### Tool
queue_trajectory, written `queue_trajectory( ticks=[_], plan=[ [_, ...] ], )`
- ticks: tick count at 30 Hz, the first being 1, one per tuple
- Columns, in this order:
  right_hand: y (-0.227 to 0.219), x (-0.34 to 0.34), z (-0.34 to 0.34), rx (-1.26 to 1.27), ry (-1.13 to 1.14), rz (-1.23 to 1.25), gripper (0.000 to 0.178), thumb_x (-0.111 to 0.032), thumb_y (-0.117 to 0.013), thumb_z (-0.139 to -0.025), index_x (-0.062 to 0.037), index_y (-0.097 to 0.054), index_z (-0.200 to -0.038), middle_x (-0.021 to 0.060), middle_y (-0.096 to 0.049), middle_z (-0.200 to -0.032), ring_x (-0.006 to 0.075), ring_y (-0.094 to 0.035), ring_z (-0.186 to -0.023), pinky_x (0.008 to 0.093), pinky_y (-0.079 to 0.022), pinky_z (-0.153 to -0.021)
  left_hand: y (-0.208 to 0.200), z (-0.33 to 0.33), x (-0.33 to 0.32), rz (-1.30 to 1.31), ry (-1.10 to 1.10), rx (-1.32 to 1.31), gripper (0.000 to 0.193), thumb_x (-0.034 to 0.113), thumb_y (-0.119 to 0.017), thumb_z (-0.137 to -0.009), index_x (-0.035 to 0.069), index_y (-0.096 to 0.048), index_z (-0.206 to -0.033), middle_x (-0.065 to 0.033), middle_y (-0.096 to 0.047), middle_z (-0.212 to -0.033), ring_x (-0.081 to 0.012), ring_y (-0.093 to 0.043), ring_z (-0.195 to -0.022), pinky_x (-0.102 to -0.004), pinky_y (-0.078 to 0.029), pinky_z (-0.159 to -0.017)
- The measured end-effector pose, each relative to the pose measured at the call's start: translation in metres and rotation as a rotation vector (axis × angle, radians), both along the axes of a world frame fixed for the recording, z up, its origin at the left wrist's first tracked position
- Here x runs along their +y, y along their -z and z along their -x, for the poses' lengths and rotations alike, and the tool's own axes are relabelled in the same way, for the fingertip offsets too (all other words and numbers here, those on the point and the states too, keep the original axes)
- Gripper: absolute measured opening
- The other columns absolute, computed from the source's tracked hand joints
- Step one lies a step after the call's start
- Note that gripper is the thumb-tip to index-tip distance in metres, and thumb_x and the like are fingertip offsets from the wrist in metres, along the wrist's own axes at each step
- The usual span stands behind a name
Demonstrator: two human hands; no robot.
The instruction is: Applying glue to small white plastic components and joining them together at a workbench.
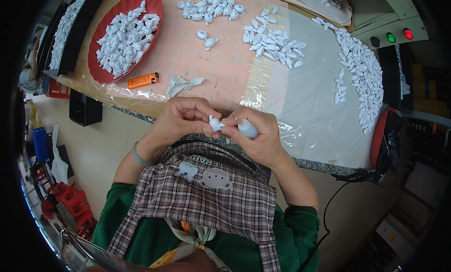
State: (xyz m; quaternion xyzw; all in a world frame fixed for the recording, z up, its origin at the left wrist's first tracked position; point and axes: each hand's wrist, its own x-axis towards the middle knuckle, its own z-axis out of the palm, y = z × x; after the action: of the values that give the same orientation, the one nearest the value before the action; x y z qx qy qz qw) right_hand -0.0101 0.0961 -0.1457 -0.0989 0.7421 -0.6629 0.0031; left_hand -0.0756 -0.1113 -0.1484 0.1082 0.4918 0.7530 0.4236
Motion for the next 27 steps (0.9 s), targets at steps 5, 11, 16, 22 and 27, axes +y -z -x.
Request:
queue_trajectory(
  ticks=[5, 11, 16, 22, 27],
  plan=[
    [0.0020, -0.0020, -0.0042, 0.033, -0.036, 0.052, 0.009, 0.004, -0.067, -0.080, 0.0034, -0.061, -0.086, 0.0132, -0.064, -0.080, 0.0123, -0.059, -0.060, 0.0228, -0.047, -0.052, 0.0012, -0.0030, -0.0012, -0.005, 0.001, 0.006, 0.025, -0.008, -0.070, -0.075, -0.008, -0.063, -0.099, -0.0142, -0.066, -0.088, -0.0230, -0.069, -0.082, -0.0294, -0.059, -0.073],
    [0.0039, -0.0027, -0.0063, 0.048, -0.060, 0.024, 0.010, 0.005, -0.069, -0.077, 0.0030, -0.061, -0.084, 0.0137, -0.065, -0.078, 0.0125, -0.059, -0.060, 0.0232, -0.046, -0.051, 0.0013, -0.0036, -0.0037, 0.044, 0.034, 0.049, 0.023, -0.007, -0.072, -0.073, -0.008, -0.065, -0.095, -0.0142, -0.065, -0.087, -0.0228, -0.069, -0.079, -0.0295, -0.059, -0.072],
    [0.0040, -0.0018, -0.0065, 0.074, -0.072, -0.021, 0.010, 0.004, -0.070, -0.077, 0.0020, -0.062, -0.083, 0.0125, -0.065, -0.077, 0.0123, -0.059, -0.058, 0.0228, -0.046, -0.051, 0.0015, -0.0040, -0.0032, 0.052, 0.038, 0.066, 0.022, -0.006, -0.073, -0.073, -0.008, -0.065, -0.094, -0.0139, -0.065, -0.087, -0.0216, -0.069, -0.079, -0.0293, -0.058, -0.072],
    [0.0054, -0.0021, -0.0065, 0.073, -0.064, -0.026, 0.010, 0.002, -0.070, -0.078, 0.0019, -0.062, -0.083, 0.0123, -0.065, -0.077, 0.0122, -0.060, -0.058, 0.0226, -0.046, -0.051, 0.0014, -0.0048, -0.0029, 0.057, 0.038, 0.059, 0.021, -0.006, -0.073, -0.073, -0.008, -0.065, -0.093, -0.0142, -0.066, -0.088, -0.0209, -0.069, -0.079, -0.0293, -0.058, -0.072],
    [0.0069, -0.0019, -0.0067, 0.045, -0.060, -0.004, 0.010, 0.002, -0.070, -0.078, 0.0022, -0.062, -0.084, 0.0124, -0.065, -0.078, 0.0121, -0.060, -0.059, 0.0225, -0.047, -0.051, 0.0028, -0.0046, -0.0026, 0.068, 0.040, 0.040, 0.021, -0.007, -0.073, -0.073, -0.008, -0.065, -0.093, -0.0140, -0.066, -0.088, -0.0205, -0.069, -0.079, -0.0288, -0.058, -0.072]
  ],
)
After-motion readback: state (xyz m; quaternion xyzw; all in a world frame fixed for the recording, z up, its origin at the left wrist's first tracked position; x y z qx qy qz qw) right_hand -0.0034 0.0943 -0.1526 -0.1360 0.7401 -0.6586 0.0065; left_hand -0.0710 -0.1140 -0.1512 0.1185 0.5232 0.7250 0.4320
